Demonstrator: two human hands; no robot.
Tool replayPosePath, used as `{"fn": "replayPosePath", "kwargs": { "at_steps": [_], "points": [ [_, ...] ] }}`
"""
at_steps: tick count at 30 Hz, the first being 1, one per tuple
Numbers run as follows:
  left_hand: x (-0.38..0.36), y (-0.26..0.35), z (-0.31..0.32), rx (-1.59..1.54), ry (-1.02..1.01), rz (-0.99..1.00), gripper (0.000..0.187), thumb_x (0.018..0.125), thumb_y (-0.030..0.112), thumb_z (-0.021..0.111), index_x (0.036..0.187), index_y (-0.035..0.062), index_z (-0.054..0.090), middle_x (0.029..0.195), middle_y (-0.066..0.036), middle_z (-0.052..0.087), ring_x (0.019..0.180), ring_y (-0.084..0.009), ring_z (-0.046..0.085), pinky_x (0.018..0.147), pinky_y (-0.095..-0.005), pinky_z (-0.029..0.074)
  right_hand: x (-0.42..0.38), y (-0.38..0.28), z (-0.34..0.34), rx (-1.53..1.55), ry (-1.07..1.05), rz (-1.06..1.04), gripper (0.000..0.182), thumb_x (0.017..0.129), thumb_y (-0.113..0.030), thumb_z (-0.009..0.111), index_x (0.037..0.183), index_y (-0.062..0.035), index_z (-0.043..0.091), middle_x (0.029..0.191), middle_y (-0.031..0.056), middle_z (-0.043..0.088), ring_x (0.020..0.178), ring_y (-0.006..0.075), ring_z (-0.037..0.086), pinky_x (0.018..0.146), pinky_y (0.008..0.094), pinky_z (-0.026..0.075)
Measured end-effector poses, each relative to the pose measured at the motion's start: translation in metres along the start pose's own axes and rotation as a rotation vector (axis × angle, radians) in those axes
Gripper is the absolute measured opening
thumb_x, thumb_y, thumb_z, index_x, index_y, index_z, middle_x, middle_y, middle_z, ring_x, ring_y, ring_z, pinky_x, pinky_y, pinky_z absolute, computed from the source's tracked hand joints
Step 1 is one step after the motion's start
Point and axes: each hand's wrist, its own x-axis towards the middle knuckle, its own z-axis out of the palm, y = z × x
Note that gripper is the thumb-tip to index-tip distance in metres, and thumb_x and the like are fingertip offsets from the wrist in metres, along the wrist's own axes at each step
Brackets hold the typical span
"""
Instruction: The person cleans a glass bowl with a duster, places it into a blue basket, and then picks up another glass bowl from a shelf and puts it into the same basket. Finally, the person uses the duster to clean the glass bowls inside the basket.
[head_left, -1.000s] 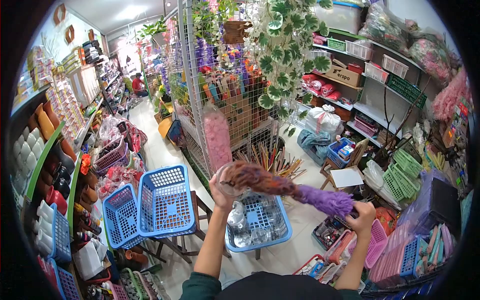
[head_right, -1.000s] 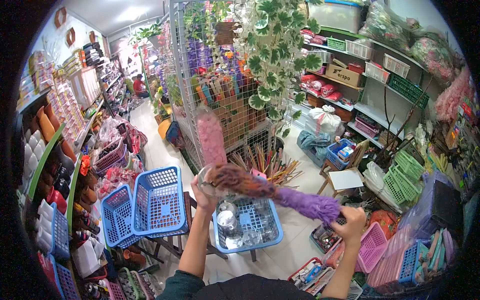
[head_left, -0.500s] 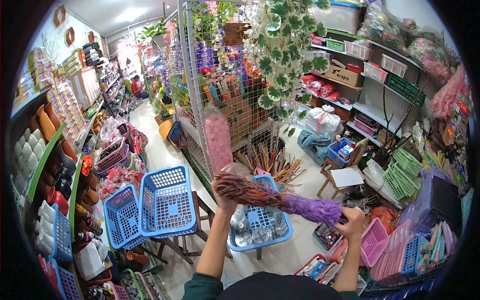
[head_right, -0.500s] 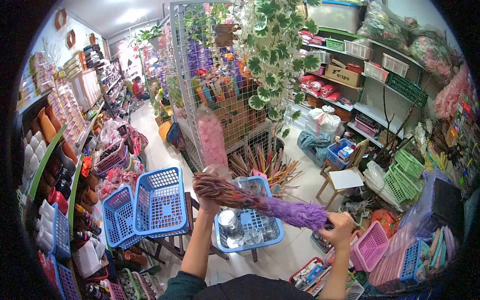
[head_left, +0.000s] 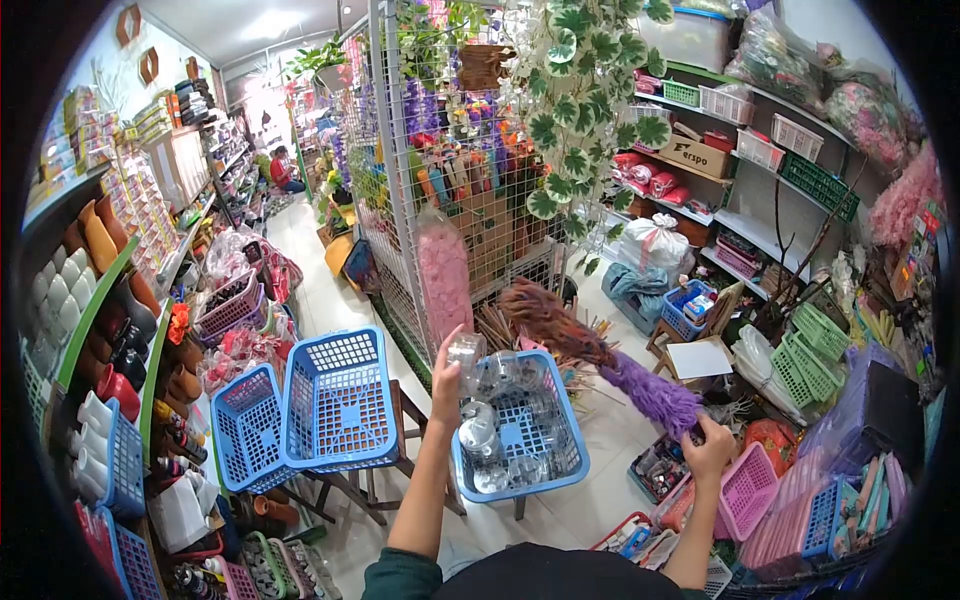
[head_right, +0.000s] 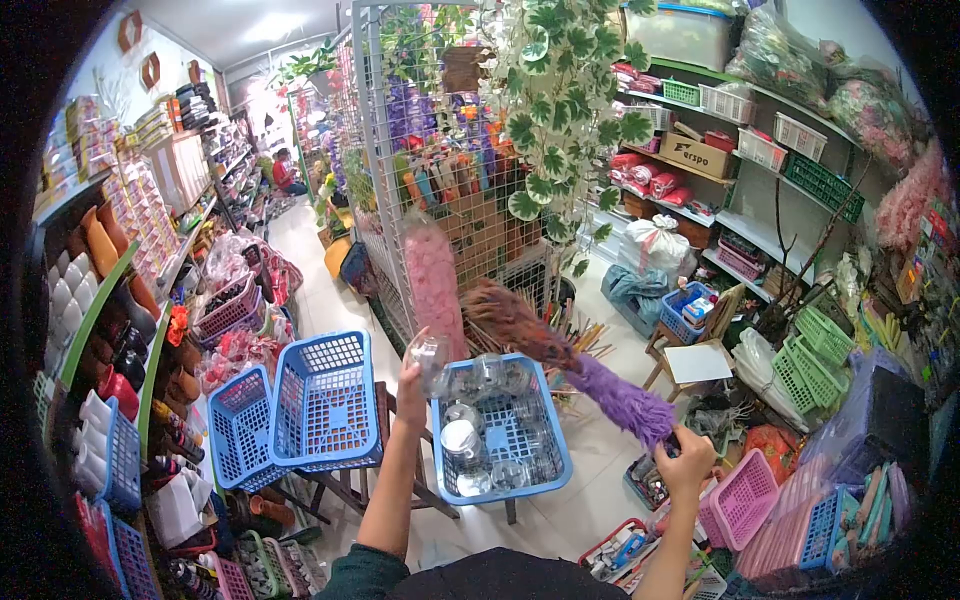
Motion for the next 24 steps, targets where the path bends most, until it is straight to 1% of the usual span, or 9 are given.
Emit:
{"fn": "replayPosePath", "kwargs": {
  "at_steps": [4,5,10,14,16,18,20,22,24],
  "points": [
    [0.001,-0.043,-0.014,0.023,0.040,0.014,0.071,0.078,0.037,0.058,0.136,-0.0007,0.039,0.121,-0.008,0.053,0.111,-0.0192,0.052,0.096,-0.0327,0.039,-0.004,-0.003,0.013,0.235,-0.119,-0.113,0.024,0.061,-0.023,0.068,0.080,-0.0065,0.067,0.066,0.0099,0.062,0.059,0.0285,0.056,0.058,0.0358,0.039],
    [0.001,-0.046,-0.010,-0.037,0.100,-0.078,0.071,0.077,0.033,0.058,0.136,-0.0014,0.040,0.128,-0.010,0.050,0.118,-0.0211,0.048,0.100,-0.0326,0.036,0.001,-0.005,0.014,0.220,-0.050,-0.225,0.026,0.061,-0.023,0.069,0.081,-0.0061,0.067,0.067,0.0098,0.062,0.057,0.0280,0.055,0.058,0.0350,0.039],
    [0.006,-0.029,-0.006,0.108,-0.024,0.004,0.075,0.080,0.039,0.060,0.138,-0.0013,0.037,0.137,-0.013,0.044,0.128,-0.0221,0.040,0.106,-0.0323,0.029,0.011,-0.013,0.015,0.156,-0.110,-0.066,0.030,0.057,-0.024,0.070,0.081,-0.0059,0.067,0.067,0.0100,0.062,0.058,0.0279,0.056,0.058,0.0351,0.039],
    [0.008,-0.023,-0.003,-0.079,0.088,-0.236,0.074,0.078,0.030,0.057,0.139,-0.0055,0.034,0.141,-0.014,0.041,0.133,-0.0243,0.034,0.109,-0.0343,0.023,0.011,-0.012,0.020,0.243,-0.133,-0.217,0.028,0.058,-0.025,0.070,0.079,-0.0063,0.067,0.068,0.0102,0.063,0.059,0.0282,0.058,0.058,0.0356,0.040],
    [0.008,-0.041,-0.021,0.085,-0.080,0.096,0.063,0.087,0.027,0.054,0.139,-0.0015,0.035,0.136,-0.011,0.046,0.127,-0.0222,0.041,0.104,-0.0320,0.032,0.011,-0.017,0.024,0.123,-0.066,-0.084,0.028,0.056,-0.025,0.071,0.077,-0.0062,0.067,0.069,0.0102,0.063,0.060,0.0286,0.058,0.058,0.0358,0.040],
    [0.007,-0.044,-0.019,0.019,-0.084,0.111,0.061,0.086,0.025,0.055,0.138,-0.0018,0.038,0.132,-0.010,0.048,0.124,-0.0211,0.045,0.101,-0.0310,0.035,0.010,-0.018,0.024,0.145,-0.087,-0.098,0.028,0.056,-0.025,0.071,0.077,-0.0063,0.067,0.068,0.0102,0.063,0.059,0.0286,0.058,0.058,0.0358,0.040],
    [0.001,-0.040,-0.012,-0.057,0.177,-0.102,0.073,0.075,0.029,0.062,0.135,-0.0062,0.039,0.132,-0.012,0.048,0.125,-0.0225,0.044,0.105,-0.0331,0.030,0.007,-0.018,0.026,0.170,-0.106,-0.106,0.028,0.056,-0.025,0.070,0.076,-0.0063,0.067,0.067,0.0102,0.063,0.059,0.0285,0.058,0.058,0.0359,0.040],
    [0.004,-0.020,-0.002,-0.019,0.053,-0.126,0.074,0.075,0.029,0.062,0.135,-0.0068,0.038,0.133,-0.014,0.046,0.127,-0.0231,0.042,0.106,-0.0340,0.029,0.006,-0.013,0.029,0.225,-0.151,-0.154,0.029,0.056,-0.025,0.071,0.077,-0.0065,0.067,0.066,0.0104,0.063,0.058,0.0283,0.057,0.056,0.0359,0.040],
    [0.008,-0.032,-0.014,0.030,-0.056,0.146,0.064,0.083,0.027,0.059,0.136,-0.0015,0.039,0.129,-0.012,0.049,0.124,-0.0210,0.045,0.101,-0.0314,0.036,0.007,-0.015,0.028,0.162,-0.161,-0.081,0.029,0.055,-0.026,0.071,0.077,-0.0064,0.067,0.066,0.0107,0.062,0.058,0.0279,0.057,0.056,0.0358,0.041]
  ]
}}
